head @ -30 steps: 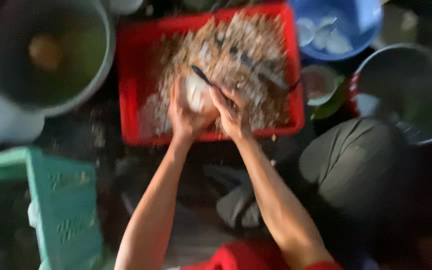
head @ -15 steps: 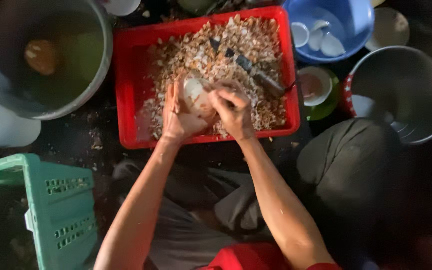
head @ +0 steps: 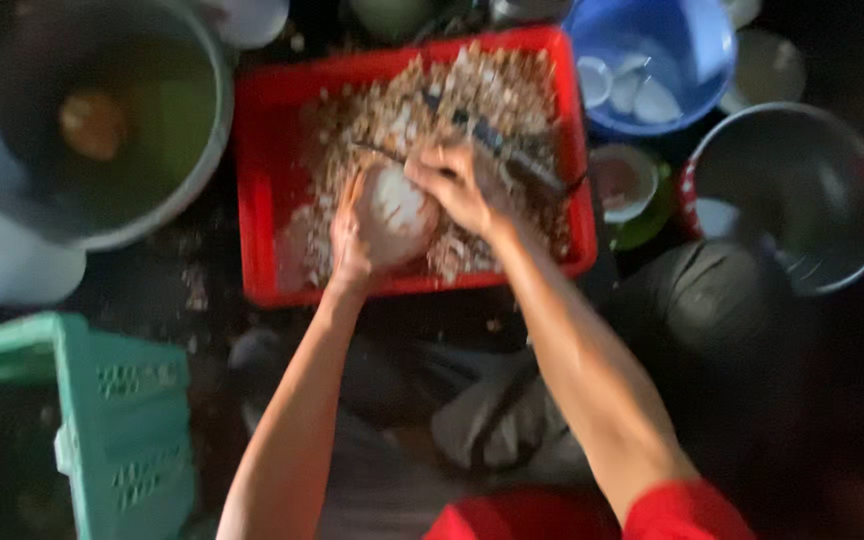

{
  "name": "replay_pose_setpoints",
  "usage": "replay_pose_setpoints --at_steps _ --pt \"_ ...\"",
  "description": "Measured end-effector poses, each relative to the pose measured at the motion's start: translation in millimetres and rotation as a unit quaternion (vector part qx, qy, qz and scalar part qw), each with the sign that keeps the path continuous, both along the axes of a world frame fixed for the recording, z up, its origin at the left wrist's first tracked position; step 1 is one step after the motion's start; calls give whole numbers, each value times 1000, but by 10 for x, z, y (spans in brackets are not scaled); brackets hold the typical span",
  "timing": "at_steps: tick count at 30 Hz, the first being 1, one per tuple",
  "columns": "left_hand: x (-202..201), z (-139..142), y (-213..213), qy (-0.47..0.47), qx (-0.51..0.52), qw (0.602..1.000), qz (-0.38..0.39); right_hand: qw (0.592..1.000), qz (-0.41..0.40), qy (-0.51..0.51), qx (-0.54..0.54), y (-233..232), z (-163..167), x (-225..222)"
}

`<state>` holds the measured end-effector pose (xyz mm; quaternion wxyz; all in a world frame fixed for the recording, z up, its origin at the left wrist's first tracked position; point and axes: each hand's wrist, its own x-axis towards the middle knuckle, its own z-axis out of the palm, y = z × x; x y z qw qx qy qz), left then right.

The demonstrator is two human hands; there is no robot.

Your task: The person sits on the floor and peels the outer husk off coconuts using a small knife, rotating each coconut over a red tray that collects the husk shavings. Finished peeled coconuts are placed into a large basin of water, and a new unpeeled coconut is picked up to continue.

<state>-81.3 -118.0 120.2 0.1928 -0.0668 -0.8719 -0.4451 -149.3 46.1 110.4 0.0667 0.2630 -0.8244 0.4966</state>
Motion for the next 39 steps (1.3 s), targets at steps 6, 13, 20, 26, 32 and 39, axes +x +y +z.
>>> replay_pose_setpoints --at_steps 6,13,20,26,32,39 --pt "-92 -175 -77 -17 -123 992 24 988 14 -141 55 -69 172 -11" --pt "-109 -477 -122 -73 -53 995 43 997 4 -61 -52 37 -277 -3" --pt "-2 -443 -103 -57 6 998 18 986 -27 -133 -101 88 -323 207" --pt "191 -204 -49 62 11 998 -10 990 -6 -89 -112 69 -155 537" --pt "352 -160 13 -74 22 995 60 977 -48 -137 -158 52 -457 534" --pt "543 5 -26 71 -104 991 -39 811 -98 -376 -438 225 -598 634"
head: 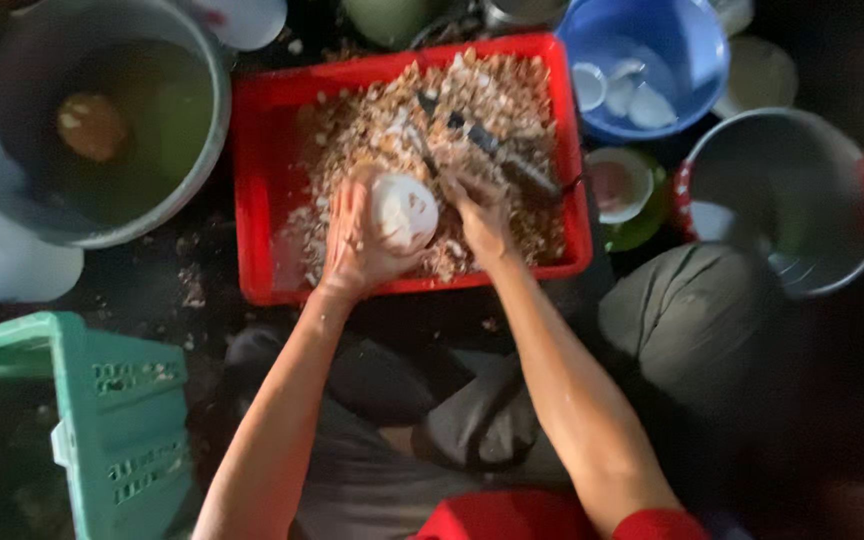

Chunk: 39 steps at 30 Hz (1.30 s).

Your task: The person sits on the floor and peels the outer husk off coconuts using a small knife, rotating each coconut over a red tray that collects the husk shavings. Finished peeled coconuts are placed into a large basin of water, and a new unpeeled coconut is picked up to continue.

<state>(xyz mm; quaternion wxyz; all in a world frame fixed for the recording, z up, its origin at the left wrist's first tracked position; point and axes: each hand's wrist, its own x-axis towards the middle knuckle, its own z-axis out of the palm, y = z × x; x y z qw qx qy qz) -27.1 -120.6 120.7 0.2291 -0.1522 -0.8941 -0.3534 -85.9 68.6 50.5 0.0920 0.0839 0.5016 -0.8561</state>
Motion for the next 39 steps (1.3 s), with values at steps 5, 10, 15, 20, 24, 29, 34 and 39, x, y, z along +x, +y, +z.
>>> replay_pose_setpoints --at_steps 5,10,15,20,24,29,34,39 --pt "161 -68 194 -181 215 958 55 767 -11 478 428 -116 596 417" --pt "21 -200 66 -61 57 990 110 842 51 380 379 -220 838 149" --pt "-256 -476 27 -69 65 987 128 856 9 343 387 -241 286 -31" --pt "-266 -600 43 -57 96 986 126 889 6 353 293 -302 116 -65" --pt "-409 -309 -98 -53 17 996 64 863 -2 297 408 -270 114 -228" --pt "-319 63 -265 -34 -203 979 -12 979 -30 146 141 -85 -167 -371" --pt "-266 -88 18 -84 27 990 110 988 -81 95 90 -8 -182 -380" --pt "-294 -208 -31 -88 87 990 67 909 -46 316 267 -197 93 -198"
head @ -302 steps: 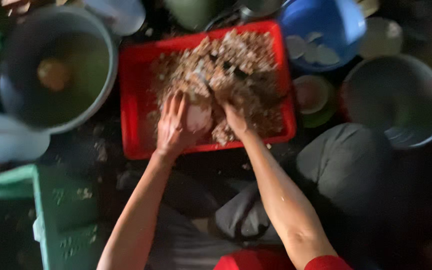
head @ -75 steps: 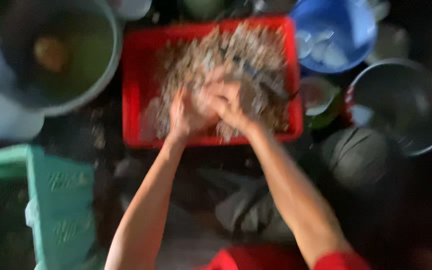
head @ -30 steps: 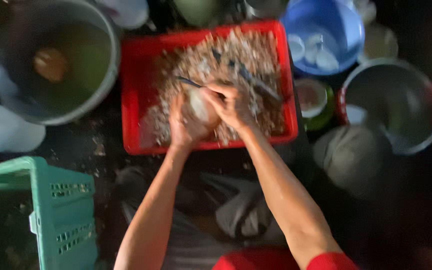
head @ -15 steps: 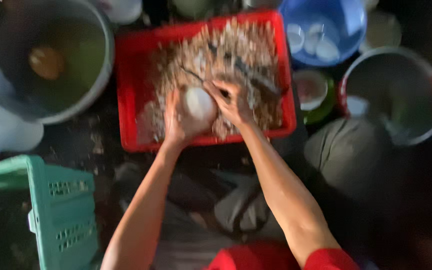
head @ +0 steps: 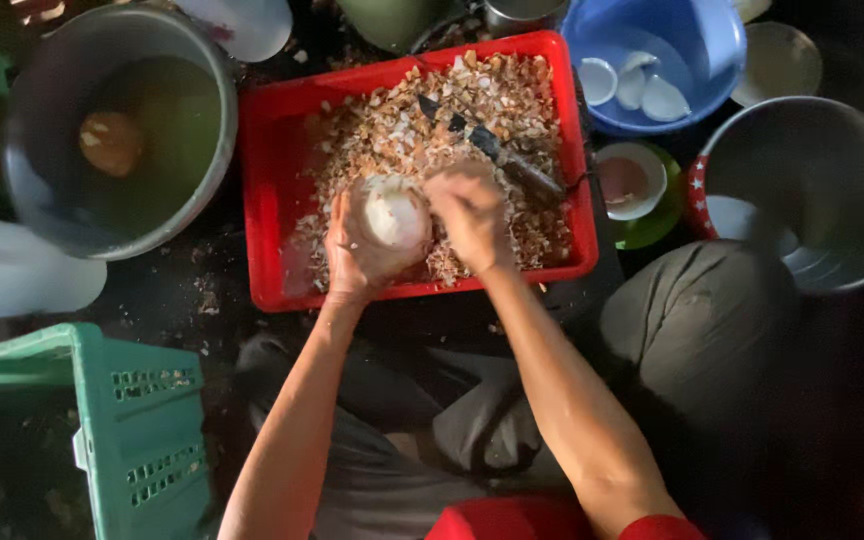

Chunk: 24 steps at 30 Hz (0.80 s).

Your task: The person sits on the floor and peels the outer husk off coconuts using a small knife, rotating each coconut over a red tray that collects the husk shavings. Finished peeled coconuts are placed into a large basin of water, and a new unpeeled coconut is picked up to continue.

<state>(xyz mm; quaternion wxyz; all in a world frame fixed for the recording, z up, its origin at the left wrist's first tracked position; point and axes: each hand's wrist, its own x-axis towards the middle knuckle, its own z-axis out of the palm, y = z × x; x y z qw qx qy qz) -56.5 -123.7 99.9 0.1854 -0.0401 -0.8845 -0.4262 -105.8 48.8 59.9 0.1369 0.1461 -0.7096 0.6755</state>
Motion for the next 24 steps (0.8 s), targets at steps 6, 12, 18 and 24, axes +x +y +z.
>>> replay_pose_setpoints --at_steps 6,12,18,24 --pt "-16 154 -224 -42 38 996 -76 984 96 -86 123 -98 -9 -163" --pt "-191 116 -319 -74 19 982 -174 988 44 -129 69 5 -122 -149" --pt "-81 -198 -305 -305 567 757 -110 987 98 -123 17 -97 9 -14" --pt "-13 -203 -447 -169 304 907 -237 961 53 -185 -199 80 -93 53"
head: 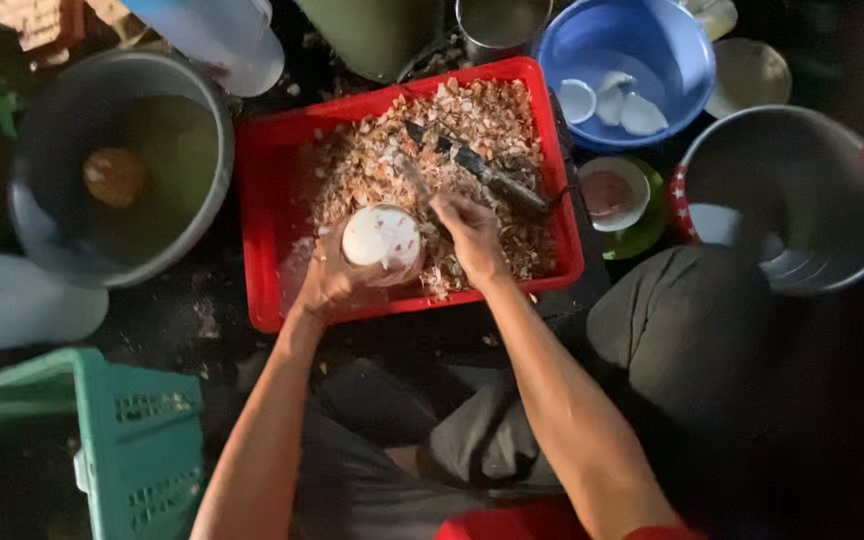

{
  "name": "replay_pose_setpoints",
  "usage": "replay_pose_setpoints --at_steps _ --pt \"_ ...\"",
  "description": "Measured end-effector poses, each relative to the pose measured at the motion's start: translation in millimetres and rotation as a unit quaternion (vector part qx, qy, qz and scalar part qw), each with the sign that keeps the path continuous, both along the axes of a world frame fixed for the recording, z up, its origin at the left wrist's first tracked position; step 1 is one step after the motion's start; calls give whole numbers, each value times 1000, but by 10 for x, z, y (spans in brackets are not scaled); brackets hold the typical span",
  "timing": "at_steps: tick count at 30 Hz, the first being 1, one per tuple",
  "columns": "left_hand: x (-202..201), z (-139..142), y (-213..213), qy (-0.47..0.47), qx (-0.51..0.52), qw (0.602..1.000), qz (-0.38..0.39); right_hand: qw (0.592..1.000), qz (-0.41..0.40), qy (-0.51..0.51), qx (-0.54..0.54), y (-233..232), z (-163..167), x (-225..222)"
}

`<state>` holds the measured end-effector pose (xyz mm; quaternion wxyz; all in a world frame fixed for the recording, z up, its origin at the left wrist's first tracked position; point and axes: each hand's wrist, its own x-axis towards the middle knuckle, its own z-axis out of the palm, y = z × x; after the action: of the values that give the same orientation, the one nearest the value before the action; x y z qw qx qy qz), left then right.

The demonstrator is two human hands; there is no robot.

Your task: The person sits on the floor and peels the outer husk off coconuts using a small knife, rotating each coconut over a red tray that collects the husk shavings. Finished peeled coconuts are placed into a large basin of water, and a new unpeeled coconut is picked up to continue.

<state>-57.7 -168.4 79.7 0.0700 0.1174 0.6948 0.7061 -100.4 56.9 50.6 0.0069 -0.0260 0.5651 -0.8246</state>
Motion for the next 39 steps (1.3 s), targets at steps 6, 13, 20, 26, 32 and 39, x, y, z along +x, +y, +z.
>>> replay_pose_setpoints --at_steps 6,13,20,26,32,39 --pt "199 312 223 300 -434 840 127 994 -64 -88 -13 101 -134 -31" --pt "332 548 476 61 -365 911 185 994 -99 -50 -4 312 -124 -31" --pt "364 115 228 172 -303 913 212 952 15 63 300 -157 355 360" --pt "280 -135 154 327 -353 822 304 863 -18 330 381 -492 882 325" --pt "345 173 307 176 -302 898 268 906 58 238 346 -338 463 177" --pt "369 391 362 154 -266 901 305 946 -2 169 277 -401 297 402"
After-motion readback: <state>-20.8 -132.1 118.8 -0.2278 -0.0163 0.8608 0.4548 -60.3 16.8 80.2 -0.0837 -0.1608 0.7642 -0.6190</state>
